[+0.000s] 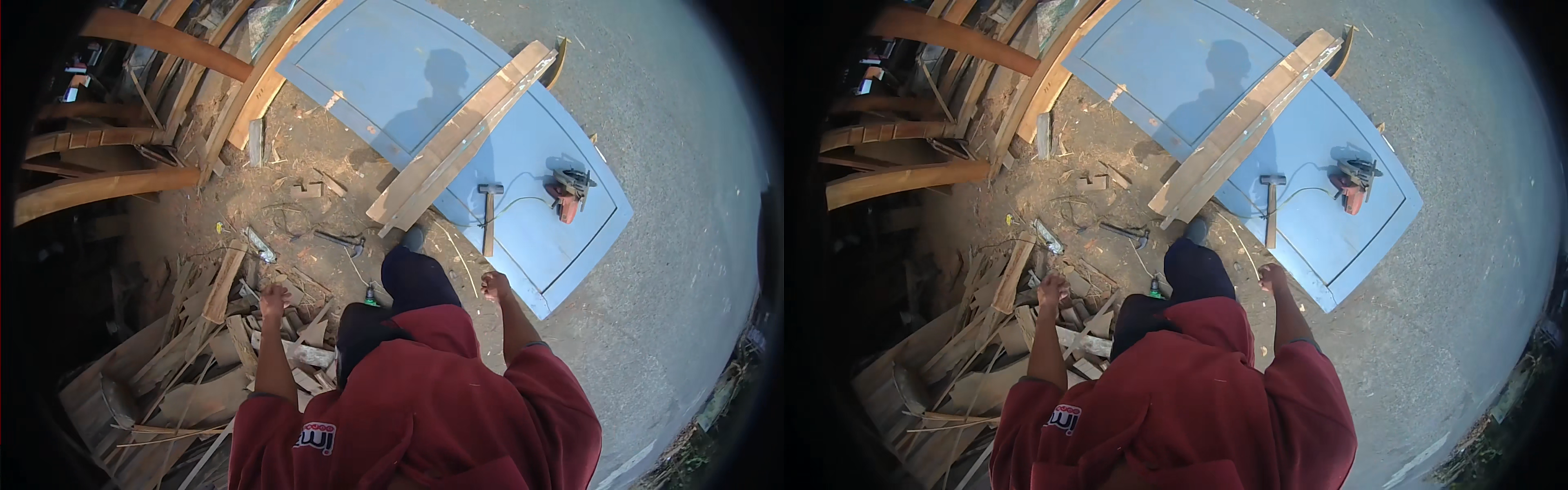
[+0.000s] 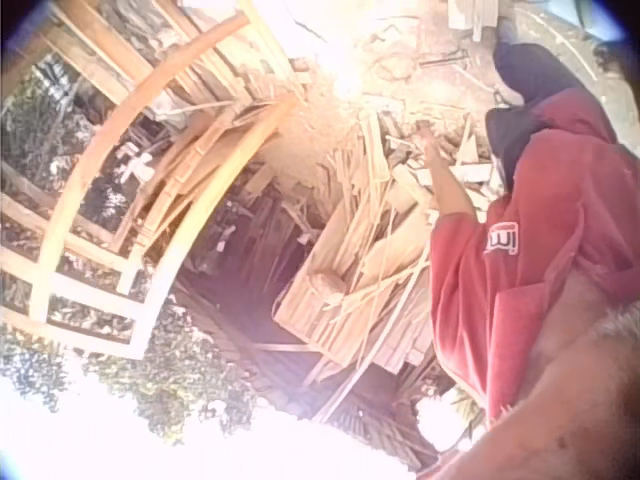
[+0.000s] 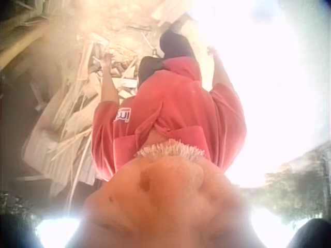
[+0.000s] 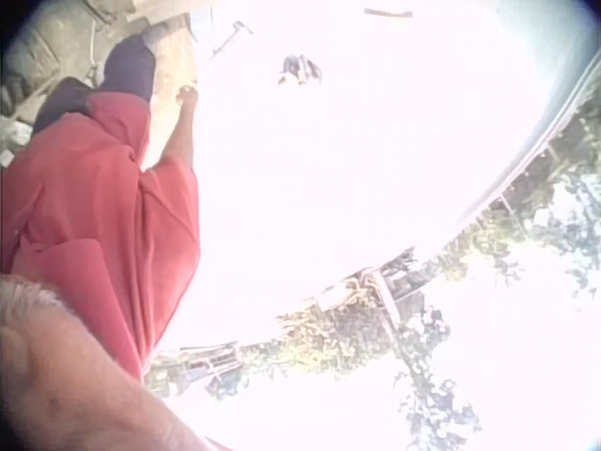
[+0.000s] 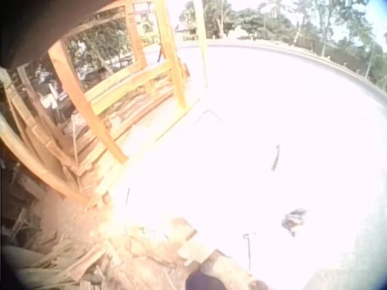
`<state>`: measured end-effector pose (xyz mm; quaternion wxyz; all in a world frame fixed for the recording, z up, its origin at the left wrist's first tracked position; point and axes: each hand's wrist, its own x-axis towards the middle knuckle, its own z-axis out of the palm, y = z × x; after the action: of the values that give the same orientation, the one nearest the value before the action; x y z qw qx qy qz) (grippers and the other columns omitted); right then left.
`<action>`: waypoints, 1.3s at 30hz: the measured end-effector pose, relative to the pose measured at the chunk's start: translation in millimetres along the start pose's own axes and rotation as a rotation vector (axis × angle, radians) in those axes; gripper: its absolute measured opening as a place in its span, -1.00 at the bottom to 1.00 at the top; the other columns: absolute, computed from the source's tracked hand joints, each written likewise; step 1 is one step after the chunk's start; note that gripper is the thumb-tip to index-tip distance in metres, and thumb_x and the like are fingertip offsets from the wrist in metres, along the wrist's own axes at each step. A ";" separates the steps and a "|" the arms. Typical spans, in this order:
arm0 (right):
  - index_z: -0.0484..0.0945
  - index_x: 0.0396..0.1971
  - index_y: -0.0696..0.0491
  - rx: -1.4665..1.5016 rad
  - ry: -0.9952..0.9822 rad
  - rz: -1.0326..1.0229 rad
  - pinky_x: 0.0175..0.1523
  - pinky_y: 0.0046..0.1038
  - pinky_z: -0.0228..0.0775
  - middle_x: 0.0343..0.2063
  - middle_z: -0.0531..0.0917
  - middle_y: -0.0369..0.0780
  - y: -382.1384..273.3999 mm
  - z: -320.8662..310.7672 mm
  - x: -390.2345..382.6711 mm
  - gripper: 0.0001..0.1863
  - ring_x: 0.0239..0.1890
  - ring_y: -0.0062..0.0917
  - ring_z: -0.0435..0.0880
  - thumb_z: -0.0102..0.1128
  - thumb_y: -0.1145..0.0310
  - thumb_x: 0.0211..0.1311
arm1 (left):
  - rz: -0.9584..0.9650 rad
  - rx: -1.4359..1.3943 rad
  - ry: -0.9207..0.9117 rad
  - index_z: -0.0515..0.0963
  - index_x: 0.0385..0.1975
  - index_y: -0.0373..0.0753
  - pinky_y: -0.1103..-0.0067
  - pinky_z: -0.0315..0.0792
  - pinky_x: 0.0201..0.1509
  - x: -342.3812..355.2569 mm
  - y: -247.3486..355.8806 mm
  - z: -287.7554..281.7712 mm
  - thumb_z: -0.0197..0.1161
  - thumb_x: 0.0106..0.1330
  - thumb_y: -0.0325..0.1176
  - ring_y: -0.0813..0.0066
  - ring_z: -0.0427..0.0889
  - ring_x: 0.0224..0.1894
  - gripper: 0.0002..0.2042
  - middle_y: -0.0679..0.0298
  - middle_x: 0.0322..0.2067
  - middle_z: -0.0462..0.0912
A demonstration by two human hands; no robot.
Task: The person uses a circular saw to cut a strip off a wooden plank that is placed on top of a blue door panel, holding the plank steady by hand.
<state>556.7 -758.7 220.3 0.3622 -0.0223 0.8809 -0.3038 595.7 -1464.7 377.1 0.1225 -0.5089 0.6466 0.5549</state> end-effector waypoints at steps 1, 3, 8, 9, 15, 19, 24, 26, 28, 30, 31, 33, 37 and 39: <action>0.62 -0.24 0.21 0.378 0.088 0.060 -0.52 -0.44 0.41 -0.58 0.58 -0.26 -24.4 37.6 9.3 -0.82 -0.56 -0.59 0.59 0.14 0.42 0.30 | 0.001 0.023 -0.044 0.50 0.04 -0.31 0.53 0.53 -0.38 9.8 35.0 29.1 0.16 0.45 -0.24 0.43 0.69 -0.38 -0.69 0.19 -0.29 0.68; 0.62 -0.02 0.21 0.882 0.023 0.319 -0.33 -0.51 0.51 -0.42 0.67 -0.19 -214.9 104.8 47.9 -0.70 -0.42 -0.56 0.67 0.14 0.36 0.36 | 0.004 0.193 -0.059 0.49 0.04 -0.33 0.50 0.57 -0.26 22.8 118.8 -16.3 0.11 0.49 -0.22 0.39 0.72 -0.27 -0.68 0.13 -0.18 0.69; 0.53 0.09 0.18 1.420 -0.066 0.319 -0.22 -0.55 0.54 -0.30 0.67 -0.27 -379.8 100.7 113.4 -0.63 -0.33 -0.59 0.68 0.18 0.32 0.37 | -0.036 0.310 -0.365 0.36 0.22 -0.38 0.39 0.60 -0.03 118.4 252.7 100.0 0.02 0.56 -0.07 0.23 0.70 -0.07 -0.52 0.00 0.02 0.61; 0.52 0.11 0.18 1.489 -0.086 0.329 -0.19 -0.54 0.54 -0.30 0.67 -0.26 -397.1 103.2 128.1 -0.62 -0.30 -0.58 0.69 0.19 0.33 0.38 | -0.020 0.348 -0.388 0.36 0.22 -0.38 0.39 0.60 -0.03 131.9 267.5 126.4 0.02 0.56 -0.07 0.23 0.70 -0.07 -0.52 0.00 0.02 0.61; 0.44 0.19 0.18 2.025 0.097 0.535 -0.12 -0.48 0.58 -0.18 0.69 -0.16 -433.9 146.5 234.0 -0.59 -0.17 -0.45 0.74 0.13 0.33 0.45 | -0.254 0.302 -0.516 0.18 0.33 -0.52 0.21 0.49 0.27 262.5 264.1 271.6 -0.10 0.53 0.19 -0.05 0.56 0.18 -0.23 -0.22 0.16 0.47; 0.49 0.12 0.23 2.301 0.878 0.645 -0.10 -0.45 0.57 -0.16 0.69 -0.11 -396.7 169.4 286.2 -0.53 -0.21 -0.41 0.71 0.21 0.17 0.42 | -0.379 0.223 -0.434 -0.03 0.43 -0.55 0.20 0.32 0.45 375.4 230.2 322.2 -0.11 0.50 0.25 -0.12 0.35 0.36 -0.11 -0.29 0.36 0.20; 0.46 0.14 0.30 1.875 1.399 1.044 0.06 -0.38 0.52 -0.05 0.65 -0.07 -236.5 255.2 314.1 -0.41 -0.07 -0.37 0.68 0.12 0.02 0.45 | -0.355 0.170 -0.346 -0.17 0.47 -0.51 0.29 0.21 0.54 438.5 171.7 380.0 -0.10 0.46 0.28 -0.02 0.23 0.45 -0.05 -0.23 0.41 0.12; 0.36 0.24 0.36 1.975 1.349 1.174 0.25 -0.31 0.45 0.12 0.57 0.03 -189.0 254.9 333.0 -0.28 0.13 -0.22 0.61 0.09 -0.05 0.45 | -0.344 0.157 -0.317 -0.15 0.49 -0.44 0.29 0.24 0.52 468.9 144.4 383.0 -0.06 0.51 0.20 -0.02 0.23 0.45 -0.13 -0.19 0.41 0.14; 0.19 0.35 0.38 2.157 1.211 0.930 0.44 -0.26 0.26 0.30 0.40 0.10 -158.2 245.0 359.6 -0.12 0.33 -0.11 0.44 0.08 -0.14 0.43 | -0.139 0.351 -0.612 -0.05 0.50 -0.37 0.31 0.25 0.48 511.2 118.3 373.7 0.07 0.54 -0.09 0.00 0.22 0.47 -0.28 -0.12 0.44 0.14; 0.03 0.43 0.32 2.324 1.210 0.780 0.53 -0.11 0.07 0.43 0.19 0.10 -143.1 226.2 386.4 -0.02 0.45 -0.05 0.23 0.07 -0.23 0.40 | -0.017 0.587 -0.695 0.01 0.49 -0.36 0.31 0.24 0.46 532.1 95.5 364.9 0.11 0.48 -0.23 -0.02 0.22 0.47 -0.32 -0.10 0.45 0.16; 0.03 0.43 0.32 2.320 1.197 0.799 0.53 -0.11 0.07 0.43 0.19 0.10 -140.0 216.7 398.2 -0.02 0.45 -0.05 0.23 0.07 -0.23 0.40 | 0.135 0.813 -0.791 0.07 0.48 -0.35 0.31 0.23 0.45 539.7 86.2 362.7 0.16 0.42 -0.37 -0.03 0.22 0.47 -0.34 -0.08 0.45 0.18; 0.06 0.47 0.10 2.552 1.387 0.744 0.52 0.04 0.00 0.46 0.16 0.01 -138.4 202.7 419.3 -0.04 0.47 -0.10 0.18 0.10 -0.29 0.33 | 0.297 0.998 -0.843 0.10 0.46 -0.35 0.33 0.21 0.45 554.4 70.2 360.9 0.19 0.37 -0.41 -0.03 0.21 0.47 -0.32 -0.08 0.44 0.21; 0.08 0.48 -0.09 2.486 1.472 0.400 0.51 0.13 -0.03 0.49 0.12 -0.16 -126.3 224.2 424.7 0.01 0.49 -0.11 0.11 0.18 -0.39 0.20 | 0.300 1.087 -0.866 0.18 0.43 -0.30 0.30 0.23 0.42 556.9 32.9 388.1 0.28 0.29 -0.43 -0.02 0.29 0.42 -0.31 -0.09 0.39 0.30; 0.08 0.48 -0.08 2.470 1.475 0.402 0.51 0.13 -0.04 0.49 0.12 -0.15 -115.5 229.6 422.9 0.03 0.49 -0.12 0.12 0.18 -0.41 0.18 | 0.188 0.929 -0.834 0.23 0.40 -0.30 0.27 0.26 0.40 563.8 24.1 397.1 0.29 0.28 -0.44 -0.02 0.33 0.38 -0.34 -0.09 0.38 0.31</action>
<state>374.0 -1081.6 -107.2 -0.3410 0.5773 0.0332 -0.7412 160.3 -1427.9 -156.9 0.5234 -0.0845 0.7598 0.3763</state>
